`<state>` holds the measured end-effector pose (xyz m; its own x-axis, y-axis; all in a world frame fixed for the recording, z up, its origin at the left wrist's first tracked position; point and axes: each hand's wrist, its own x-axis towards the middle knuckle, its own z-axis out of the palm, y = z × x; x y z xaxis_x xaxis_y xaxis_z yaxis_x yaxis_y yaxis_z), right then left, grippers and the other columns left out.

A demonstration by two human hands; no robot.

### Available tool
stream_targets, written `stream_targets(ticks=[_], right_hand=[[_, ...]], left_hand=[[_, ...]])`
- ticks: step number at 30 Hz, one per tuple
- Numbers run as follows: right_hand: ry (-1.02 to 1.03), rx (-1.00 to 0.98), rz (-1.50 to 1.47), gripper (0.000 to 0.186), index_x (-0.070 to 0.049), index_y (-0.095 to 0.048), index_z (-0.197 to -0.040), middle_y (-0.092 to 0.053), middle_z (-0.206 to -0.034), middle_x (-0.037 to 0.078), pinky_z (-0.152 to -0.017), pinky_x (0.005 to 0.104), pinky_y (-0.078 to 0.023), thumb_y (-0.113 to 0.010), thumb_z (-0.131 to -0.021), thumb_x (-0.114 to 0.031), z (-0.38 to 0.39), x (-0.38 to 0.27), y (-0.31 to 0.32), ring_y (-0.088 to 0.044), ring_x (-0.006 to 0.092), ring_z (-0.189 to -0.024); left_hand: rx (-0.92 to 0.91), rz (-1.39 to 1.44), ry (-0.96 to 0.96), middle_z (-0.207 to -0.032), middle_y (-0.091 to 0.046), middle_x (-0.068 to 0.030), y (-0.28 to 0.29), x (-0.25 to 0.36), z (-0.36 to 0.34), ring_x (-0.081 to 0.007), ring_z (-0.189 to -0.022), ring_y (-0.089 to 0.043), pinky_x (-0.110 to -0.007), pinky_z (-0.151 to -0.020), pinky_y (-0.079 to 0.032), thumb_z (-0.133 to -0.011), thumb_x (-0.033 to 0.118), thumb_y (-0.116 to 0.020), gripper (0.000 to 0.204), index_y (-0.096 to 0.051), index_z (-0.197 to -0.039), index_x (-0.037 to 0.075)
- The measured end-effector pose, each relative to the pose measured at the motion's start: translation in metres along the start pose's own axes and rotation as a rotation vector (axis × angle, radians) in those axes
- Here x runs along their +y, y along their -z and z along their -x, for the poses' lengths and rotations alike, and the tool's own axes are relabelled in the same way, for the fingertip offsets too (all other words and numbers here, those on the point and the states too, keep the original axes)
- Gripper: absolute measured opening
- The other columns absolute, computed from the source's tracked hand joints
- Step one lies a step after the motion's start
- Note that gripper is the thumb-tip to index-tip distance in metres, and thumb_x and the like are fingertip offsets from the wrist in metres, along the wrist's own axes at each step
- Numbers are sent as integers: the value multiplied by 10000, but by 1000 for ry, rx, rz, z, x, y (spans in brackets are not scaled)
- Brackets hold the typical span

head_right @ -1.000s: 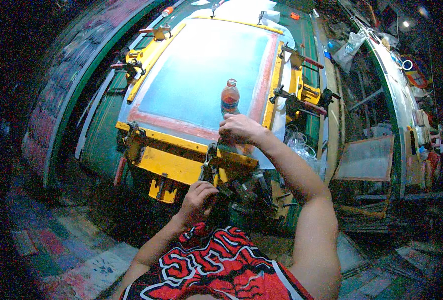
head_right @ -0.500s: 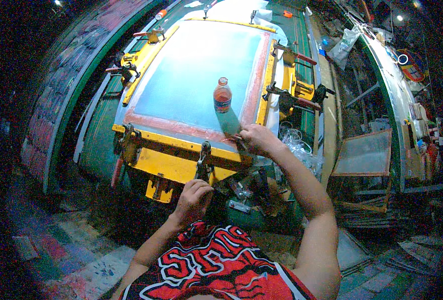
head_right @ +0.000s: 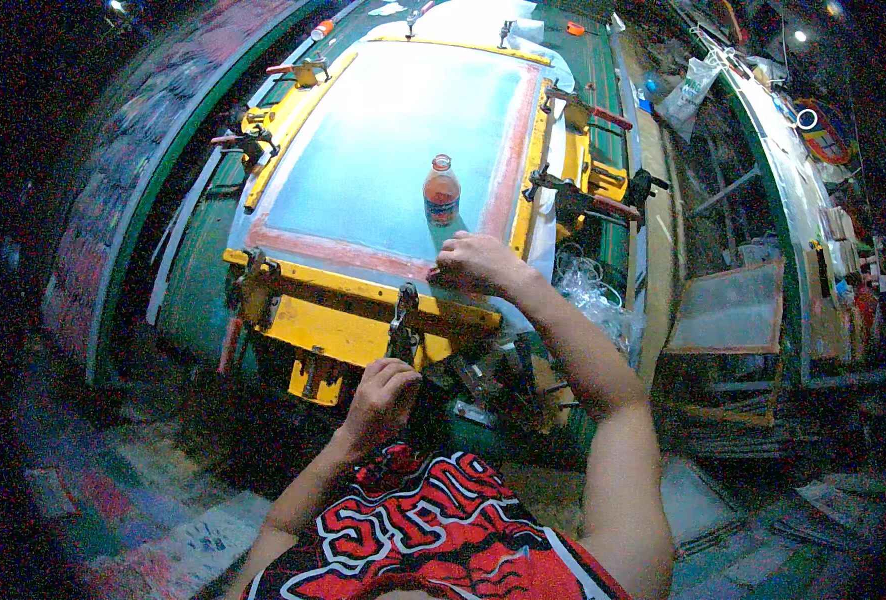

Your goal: The person uses a squeegee to spread orange ink across a screen-printing frame clamped on a green workbench. They repeatedly pull the squeegee across the screen, occasionally lifting it to check coverage and repositioning the tool. The work area includes clamps, a plastic bag, and a bottle of liquid nearby.

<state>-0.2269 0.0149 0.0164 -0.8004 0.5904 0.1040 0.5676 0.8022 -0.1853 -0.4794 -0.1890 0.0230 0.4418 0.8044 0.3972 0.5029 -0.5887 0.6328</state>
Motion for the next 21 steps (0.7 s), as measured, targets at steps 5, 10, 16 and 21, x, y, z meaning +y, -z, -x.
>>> stream_targets(ticks=[5,10,16,21], right_hand=[[93,-6,-13,124,-111,-699,-879,-663,-907,37,-814,386,-542,-736,-835,-221,-20,-5,0,-605,267,-928],[107,-158,16,99,-103,-703,-853,-667,-883,22,-813,378,-537,-728,-795,-179,-11,-2,20,-605,254,-925],[70,-88,-63,127,-95,-698,-843,-668,-879,29,-820,384,-534,-695,-720,-62,22,7,30,-597,268,-914],[-55,-58,24,247,-135,-705,-998,-670,-940,28,-826,405,-554,-720,-768,-225,46,14,20,-618,291,-953]], left_hand=[[-5,-1,16,-1029,-678,-120,1,0,2,-343,-1036,-630,-436,-931,-510,-799,21,-745,253,-656,-1036,30],[-17,-10,17,-1029,-678,-121,1,3,2,-346,-1035,-631,-438,-938,-510,-777,14,-743,278,-661,-1042,33],[-13,-5,11,-1020,-680,-124,1,2,2,-341,-1029,-634,-439,-932,-508,-809,14,-720,223,-664,-1025,30],[21,-21,-1,-988,-681,-125,1,4,1,-330,-1002,-639,-430,-898,-509,-880,30,-703,123,-657,-994,25]])
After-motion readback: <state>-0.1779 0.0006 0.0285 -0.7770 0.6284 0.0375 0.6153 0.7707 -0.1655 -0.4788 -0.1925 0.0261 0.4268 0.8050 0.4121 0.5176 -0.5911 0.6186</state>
